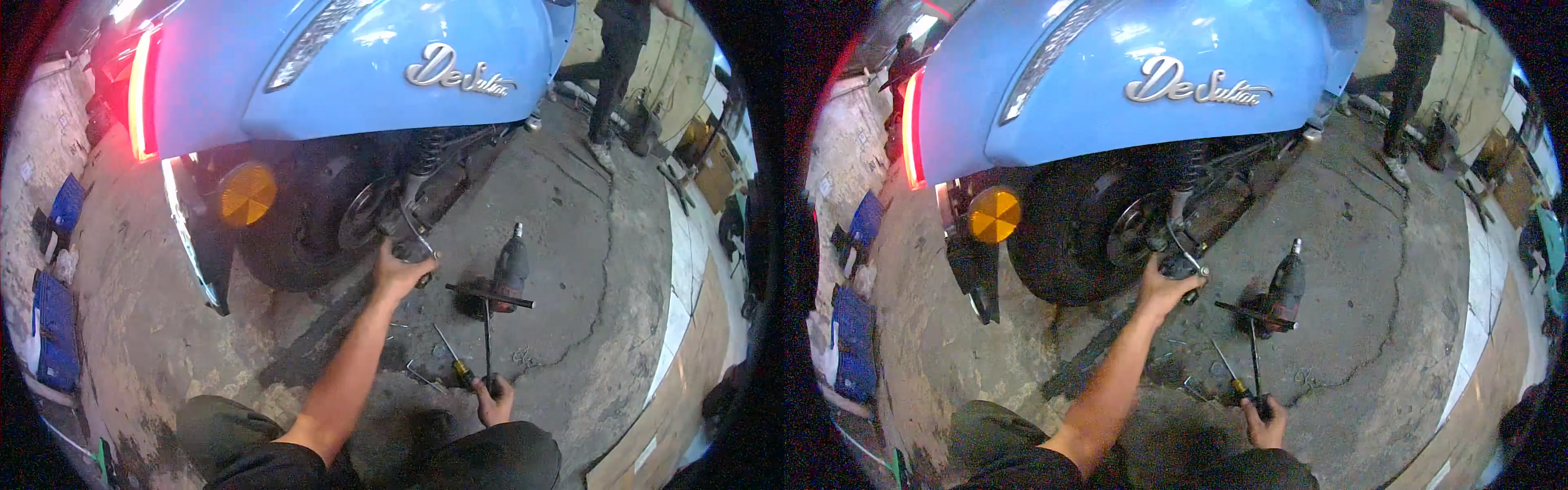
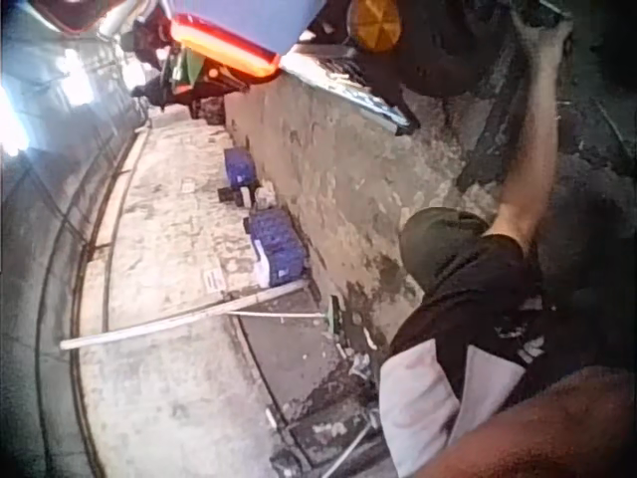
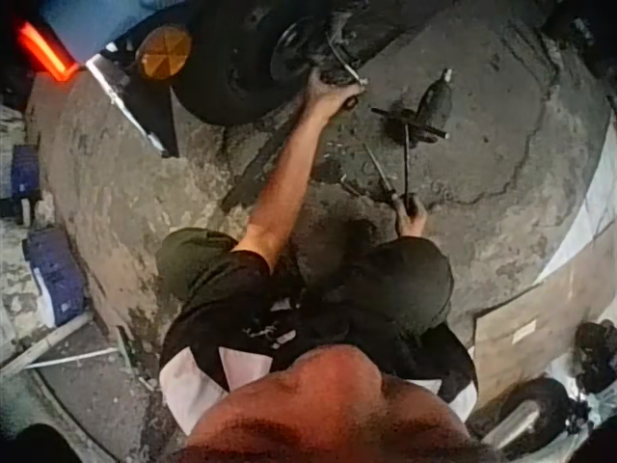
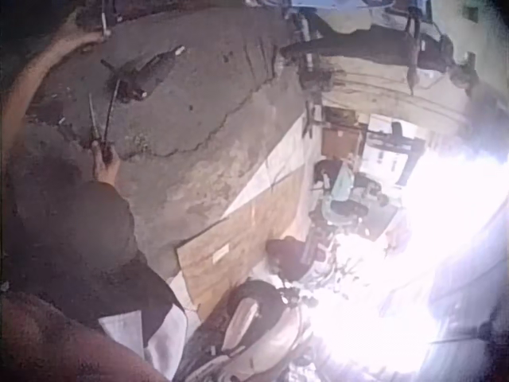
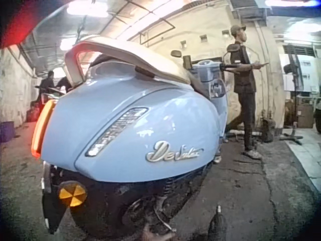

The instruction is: The person removes a brake caliper from a scooter, applies spray from a can to it, and uses a screwdriver and a T-handle wrench to manipulate the internal components before moving it back toward the mounting point.

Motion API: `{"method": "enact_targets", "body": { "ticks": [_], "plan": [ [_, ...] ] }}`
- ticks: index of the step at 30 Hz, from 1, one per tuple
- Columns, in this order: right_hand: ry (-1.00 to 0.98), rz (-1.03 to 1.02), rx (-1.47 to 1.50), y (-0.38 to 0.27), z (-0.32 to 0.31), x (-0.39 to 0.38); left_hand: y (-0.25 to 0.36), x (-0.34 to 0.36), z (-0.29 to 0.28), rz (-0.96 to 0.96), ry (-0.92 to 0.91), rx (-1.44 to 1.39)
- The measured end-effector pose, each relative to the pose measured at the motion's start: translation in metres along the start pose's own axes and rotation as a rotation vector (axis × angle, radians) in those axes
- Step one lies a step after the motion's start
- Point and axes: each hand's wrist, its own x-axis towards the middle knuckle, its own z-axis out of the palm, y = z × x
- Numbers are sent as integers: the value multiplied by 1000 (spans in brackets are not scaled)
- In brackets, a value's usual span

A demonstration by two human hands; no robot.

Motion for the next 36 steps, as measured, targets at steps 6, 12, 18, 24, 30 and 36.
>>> {"method": "enact_targets", "body": {
  "ticks": [6, 12, 18, 24, 30, 36],
  "plan": [
    [3, 55, 207, -12, 16, 10, 11, 3, -35, -367, -714, -759],
    [279, -313, 80, -39, 96, 100, -14, 15, -22, -334, -752, -1042],
    [9, -167, 410, -61, 146, 115, -24, 14, -20, -349, -720, -1195],
    [-72, -76, 704, -92, 161, 98, -21, 14, -52, -260, -616, -881],
    [-47, -9, 689, -93, 147, 102, 62, -22, -60, 684, 10, 456],
    [-42, -74, 655, -89, 155, 102, 45, -12, -19, 559, -122, 518]
  ]
}}
